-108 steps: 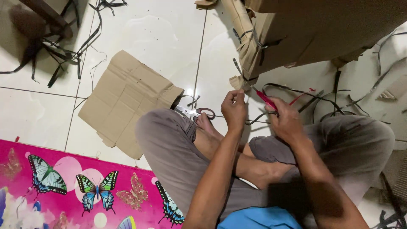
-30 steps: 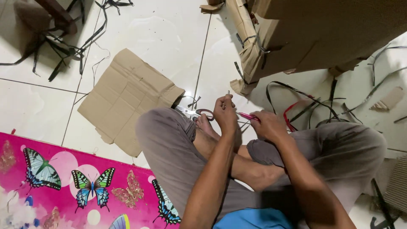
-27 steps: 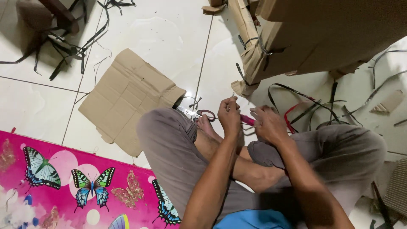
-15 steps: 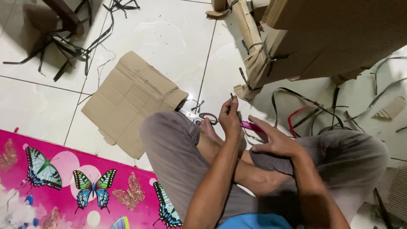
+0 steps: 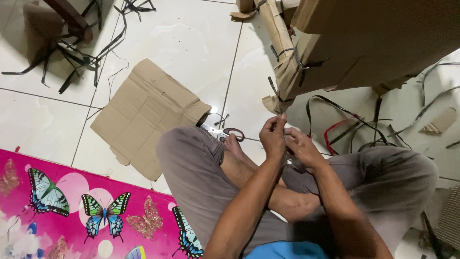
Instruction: Assembling a cardboard structure by cutting pieces with scissors and securing them with plastic ties
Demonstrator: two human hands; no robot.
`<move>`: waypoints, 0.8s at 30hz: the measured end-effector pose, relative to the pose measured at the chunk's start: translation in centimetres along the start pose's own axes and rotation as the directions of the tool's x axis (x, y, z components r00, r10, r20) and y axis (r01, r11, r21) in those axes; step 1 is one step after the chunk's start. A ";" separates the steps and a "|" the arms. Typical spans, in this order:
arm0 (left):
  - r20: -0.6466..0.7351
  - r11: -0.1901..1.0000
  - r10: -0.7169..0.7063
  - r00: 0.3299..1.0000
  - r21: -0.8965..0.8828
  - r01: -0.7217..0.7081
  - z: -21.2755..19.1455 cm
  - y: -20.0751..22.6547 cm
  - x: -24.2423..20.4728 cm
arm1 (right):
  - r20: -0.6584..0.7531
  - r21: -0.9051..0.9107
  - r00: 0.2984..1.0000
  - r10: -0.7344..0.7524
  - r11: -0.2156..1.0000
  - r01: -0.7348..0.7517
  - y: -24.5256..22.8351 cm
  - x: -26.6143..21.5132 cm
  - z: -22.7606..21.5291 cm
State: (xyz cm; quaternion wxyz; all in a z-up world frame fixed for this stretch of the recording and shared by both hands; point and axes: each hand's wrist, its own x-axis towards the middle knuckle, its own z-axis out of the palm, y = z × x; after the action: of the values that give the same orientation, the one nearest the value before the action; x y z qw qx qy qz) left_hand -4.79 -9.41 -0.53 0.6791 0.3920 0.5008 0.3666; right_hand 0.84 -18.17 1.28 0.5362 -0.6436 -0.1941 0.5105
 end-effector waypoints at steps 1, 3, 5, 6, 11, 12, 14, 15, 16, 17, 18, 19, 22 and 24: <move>0.001 1.000 0.000 1.000 0.000 0.000 0.0 -0.1 0.2 | -0.001 0.000 1.000 -0.001 1.000 0.001 -0.6 -0.2 0.4; -0.033 0.992 0.042 0.999 0.118 -0.038 0.2 -0.5 0.4 | -0.107 0.171 0.994 0.033 0.985 -0.014 -1.6 -0.9 0.9; -0.034 0.986 0.058 0.998 0.157 -0.052 0.5 -0.3 0.5 | -0.089 0.178 0.995 0.033 0.984 -0.017 1.4 0.3 -0.8; -0.037 0.978 0.075 0.996 0.197 -0.067 0.6 -0.2 0.5 | -0.068 0.186 0.997 0.034 0.982 -0.021 3.0 1.0 -1.6; 0.009 0.961 0.115 0.993 0.251 -0.113 0.4 0.8 -0.2 | -0.089 0.261 0.993 0.082 0.964 -0.056 1.2 0.2 -0.8; 0.011 0.950 0.142 0.990 0.280 -0.139 0.3 0.7 0.0 | -0.091 0.297 0.992 0.088 0.953 -0.058 1.8 0.6 -1.1; 0.012 0.937 0.164 0.986 0.312 -0.160 0.1 2.0 -0.6 | -0.118 0.274 0.987 0.107 0.959 -0.071 -2.5 -1.8 1.2; 0.015 0.922 0.187 0.982 0.343 -0.181 0.0 2.7 -0.8 | -0.146 0.253 0.981 0.125 0.964 -0.086 -4.6 -2.9 2.3; 0.014 0.922 0.188 0.982 0.342 -0.182 -0.1 2.9 -0.9 | -0.145 0.252 0.982 0.124 0.964 -0.085 -2.8 -2.1 1.2; 0.014 0.917 0.186 0.982 0.357 -0.179 -0.1 3.2 -1.0 | -0.068 0.223 0.994 0.084 0.972 -0.067 -1.0 -1.3 0.2; 0.012 0.912 0.183 0.983 0.371 -0.174 -0.2 3.4 -1.1 | 0.012 0.195 0.999 0.047 0.980 -0.048 0.7 -0.5 -0.9; 0.010 0.913 0.184 0.983 0.370 -0.175 -0.1 3.2 -0.9 | 0.014 0.193 0.999 0.047 0.980 -0.048 0.8 -0.4 -0.9; 0.021 0.924 0.174 0.984 0.341 -0.171 0.2 3.1 -0.5 | -0.068 0.293 0.997 0.043 0.956 -0.022 0.8 -0.2 -0.8; -0.033 0.888 0.293 0.956 0.381 -0.259 0.1 3.8 -0.6 | -0.179 0.284 0.977 0.113 0.957 -0.058 0.5 -0.2 -0.6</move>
State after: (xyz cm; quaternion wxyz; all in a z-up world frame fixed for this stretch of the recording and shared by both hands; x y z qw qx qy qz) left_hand -5.21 -8.38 3.13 0.5103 0.5639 0.5302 0.3749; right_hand 1.12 -18.81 0.82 0.6146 -0.6164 -0.0397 0.4906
